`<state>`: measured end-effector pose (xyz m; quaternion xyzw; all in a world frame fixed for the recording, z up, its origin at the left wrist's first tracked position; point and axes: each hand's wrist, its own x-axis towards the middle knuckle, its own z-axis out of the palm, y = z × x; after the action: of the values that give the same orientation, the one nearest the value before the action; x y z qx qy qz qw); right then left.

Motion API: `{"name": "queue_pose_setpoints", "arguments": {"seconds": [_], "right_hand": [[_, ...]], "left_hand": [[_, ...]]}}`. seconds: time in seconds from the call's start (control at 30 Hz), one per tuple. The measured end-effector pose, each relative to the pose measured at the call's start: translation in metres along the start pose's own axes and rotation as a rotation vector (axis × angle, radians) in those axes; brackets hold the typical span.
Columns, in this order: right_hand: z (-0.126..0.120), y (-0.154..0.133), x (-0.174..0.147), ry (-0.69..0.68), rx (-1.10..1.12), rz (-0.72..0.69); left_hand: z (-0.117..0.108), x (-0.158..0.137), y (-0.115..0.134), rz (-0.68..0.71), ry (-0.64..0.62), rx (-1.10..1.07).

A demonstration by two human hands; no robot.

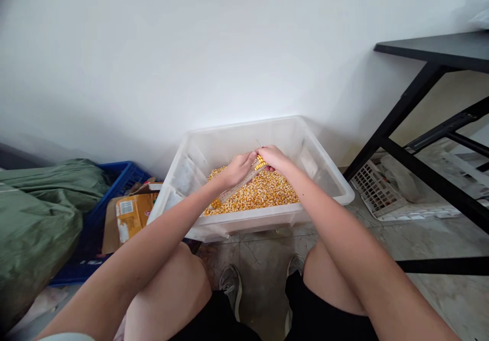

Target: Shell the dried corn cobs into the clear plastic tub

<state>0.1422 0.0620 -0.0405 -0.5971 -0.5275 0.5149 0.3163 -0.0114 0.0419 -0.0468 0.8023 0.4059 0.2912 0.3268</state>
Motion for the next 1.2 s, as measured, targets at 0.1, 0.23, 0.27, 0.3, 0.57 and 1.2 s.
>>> {"name": "queue_pose_setpoints", "arguments": {"seconds": [0.1, 0.23, 0.27, 0.3, 0.57, 1.2], "right_hand": [[-0.003, 0.002, 0.004, 0.007, -0.007, 0.056], [-0.005, 0.004, 0.009, 0.009, -0.014, 0.136], [-0.004, 0.005, 0.01, -0.001, -0.016, 0.154], [-0.003, 0.005, 0.01, -0.015, -0.016, 0.172], [0.0, -0.001, -0.001, -0.109, 0.046, 0.155], [-0.002, 0.005, 0.002, -0.091, 0.075, 0.158]], "left_hand": [[0.001, -0.002, 0.002, -0.16, -0.091, -0.219], [-0.002, -0.003, 0.006, -0.022, -0.106, 0.04], [-0.003, -0.003, 0.007, 0.024, -0.1, 0.153], [-0.003, -0.003, 0.008, 0.048, -0.097, 0.251], [-0.004, -0.003, 0.006, 0.068, -0.116, 0.435], [-0.006, 0.002, -0.001, 0.074, -0.133, 0.2]]}}
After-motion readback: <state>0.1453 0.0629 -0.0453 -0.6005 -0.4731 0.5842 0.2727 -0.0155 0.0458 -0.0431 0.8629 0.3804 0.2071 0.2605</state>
